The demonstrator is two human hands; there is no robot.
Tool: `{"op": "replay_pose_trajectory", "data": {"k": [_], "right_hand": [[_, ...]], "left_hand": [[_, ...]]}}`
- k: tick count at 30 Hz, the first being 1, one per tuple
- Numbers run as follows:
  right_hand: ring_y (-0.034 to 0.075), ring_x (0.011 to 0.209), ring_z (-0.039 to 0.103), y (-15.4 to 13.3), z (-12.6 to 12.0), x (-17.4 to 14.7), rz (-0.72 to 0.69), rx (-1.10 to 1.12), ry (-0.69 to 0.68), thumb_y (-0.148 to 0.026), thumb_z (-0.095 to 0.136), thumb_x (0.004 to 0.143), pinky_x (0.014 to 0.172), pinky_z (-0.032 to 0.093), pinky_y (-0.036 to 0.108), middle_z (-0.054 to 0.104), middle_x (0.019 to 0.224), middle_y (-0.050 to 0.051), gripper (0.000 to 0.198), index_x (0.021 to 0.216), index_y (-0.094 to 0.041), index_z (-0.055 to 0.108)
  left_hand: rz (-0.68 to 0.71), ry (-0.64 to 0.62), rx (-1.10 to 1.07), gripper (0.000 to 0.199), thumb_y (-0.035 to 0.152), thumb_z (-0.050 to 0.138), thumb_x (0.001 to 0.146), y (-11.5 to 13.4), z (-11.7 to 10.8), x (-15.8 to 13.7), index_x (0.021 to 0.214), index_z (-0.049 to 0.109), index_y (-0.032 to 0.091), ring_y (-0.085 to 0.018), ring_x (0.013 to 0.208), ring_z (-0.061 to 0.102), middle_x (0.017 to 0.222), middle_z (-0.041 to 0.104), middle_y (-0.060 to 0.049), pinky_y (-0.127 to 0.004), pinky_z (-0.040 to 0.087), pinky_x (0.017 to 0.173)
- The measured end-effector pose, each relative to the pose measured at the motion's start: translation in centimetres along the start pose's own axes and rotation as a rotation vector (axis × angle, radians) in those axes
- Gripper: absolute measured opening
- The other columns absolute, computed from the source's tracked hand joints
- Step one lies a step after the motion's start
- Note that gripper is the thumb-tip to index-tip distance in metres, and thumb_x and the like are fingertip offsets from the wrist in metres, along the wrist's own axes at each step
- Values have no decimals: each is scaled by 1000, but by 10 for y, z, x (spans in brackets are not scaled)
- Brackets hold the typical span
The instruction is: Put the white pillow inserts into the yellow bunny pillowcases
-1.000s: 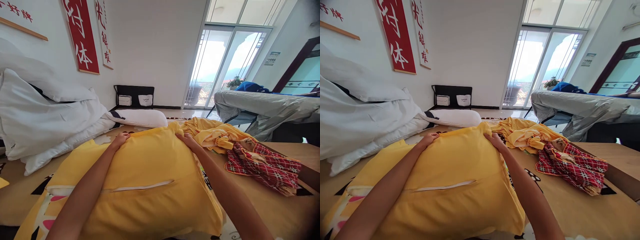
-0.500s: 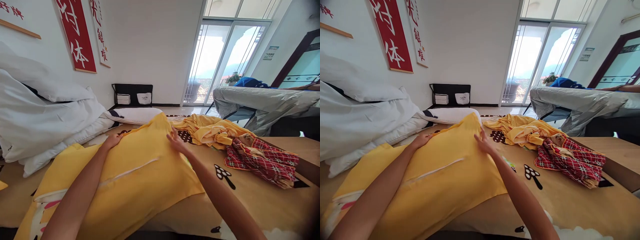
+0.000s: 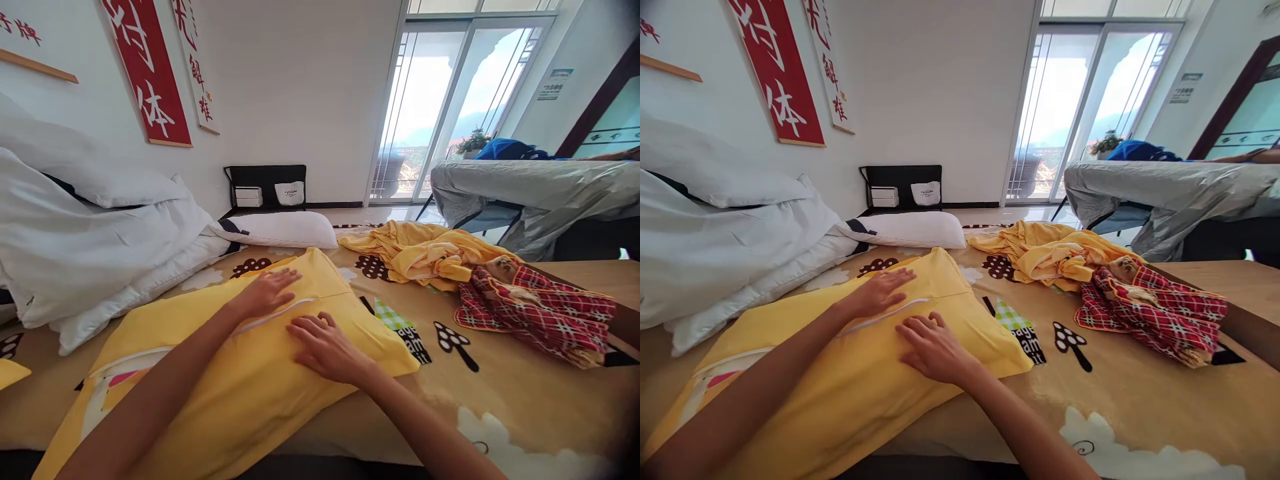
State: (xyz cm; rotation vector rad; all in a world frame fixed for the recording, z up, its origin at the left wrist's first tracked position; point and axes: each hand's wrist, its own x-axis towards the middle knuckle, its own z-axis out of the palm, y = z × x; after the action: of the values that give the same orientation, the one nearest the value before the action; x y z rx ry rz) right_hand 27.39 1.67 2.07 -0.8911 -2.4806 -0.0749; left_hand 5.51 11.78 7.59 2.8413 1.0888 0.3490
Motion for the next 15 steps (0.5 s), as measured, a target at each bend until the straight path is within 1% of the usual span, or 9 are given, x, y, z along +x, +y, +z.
{"op": "replay_pose_trajectory", "data": {"k": [1,2,3,4,7,9,11,13,15], "right_hand": [[24,118,47,-5,4,7,7,5,-3,-48,43,93,99,33,42,55,128,12,44,126,-20,50],[25,114,48,-7,8,12,40,9,7,-51,43,92,97,35,42,56,125,12,45,121,-19,52],[24,111,49,-7,12,16,79,12,20,-53,44,91,95,36,41,57,121,12,44,116,-18,54],[24,108,49,-5,15,18,114,13,27,-54,45,91,93,37,40,58,116,12,43,111,-17,55],[24,102,49,0,19,20,153,-27,22,-55,48,89,90,38,39,59,106,11,41,102,-17,56],[25,104,47,1,18,20,151,-81,31,-56,50,88,91,36,40,57,109,11,41,100,-17,56],[24,105,46,0,16,22,123,-106,26,-54,49,89,92,34,40,56,111,11,38,97,-18,57],[22,99,48,-1,13,23,107,-89,-6,-55,48,89,90,33,37,59,103,9,38,93,-17,56],[19,89,50,-1,9,22,129,-60,-40,-59,49,87,86,34,35,60,92,6,42,89,-17,55]], "left_hand": [[90,-51,-24,52,49,22,98,10,6,-4,147,28,34,-16,142,25,154,30,3,-34,17,114],[125,-104,-41,50,47,19,99,17,12,-8,147,28,35,-15,143,23,154,27,4,-34,16,115],[125,-139,-44,49,45,18,99,21,17,-13,147,27,36,-15,143,22,155,26,5,-35,15,115],[101,-149,-34,49,44,19,99,21,20,-17,147,27,35,-15,143,21,155,25,4,-36,15,116],[21,-111,30,55,37,39,94,15,23,-26,148,27,30,-19,143,23,155,27,0,-40,16,116],[-13,-107,68,58,28,45,89,13,19,-29,145,34,26,-21,141,28,152,33,-2,-40,21,115],[-85,-112,130,53,19,42,86,16,14,-31,139,45,22,-24,136,37,147,42,-5,-39,30,111],[-199,-114,212,51,11,37,85,24,7,-35,132,52,18,-26,126,51,138,53,-9,-39,42,100],[-280,-137,267,48,9,36,84,35,-1,-43,125,58,18,-28,106,63,124,63,-11,-38,50,84]]}}
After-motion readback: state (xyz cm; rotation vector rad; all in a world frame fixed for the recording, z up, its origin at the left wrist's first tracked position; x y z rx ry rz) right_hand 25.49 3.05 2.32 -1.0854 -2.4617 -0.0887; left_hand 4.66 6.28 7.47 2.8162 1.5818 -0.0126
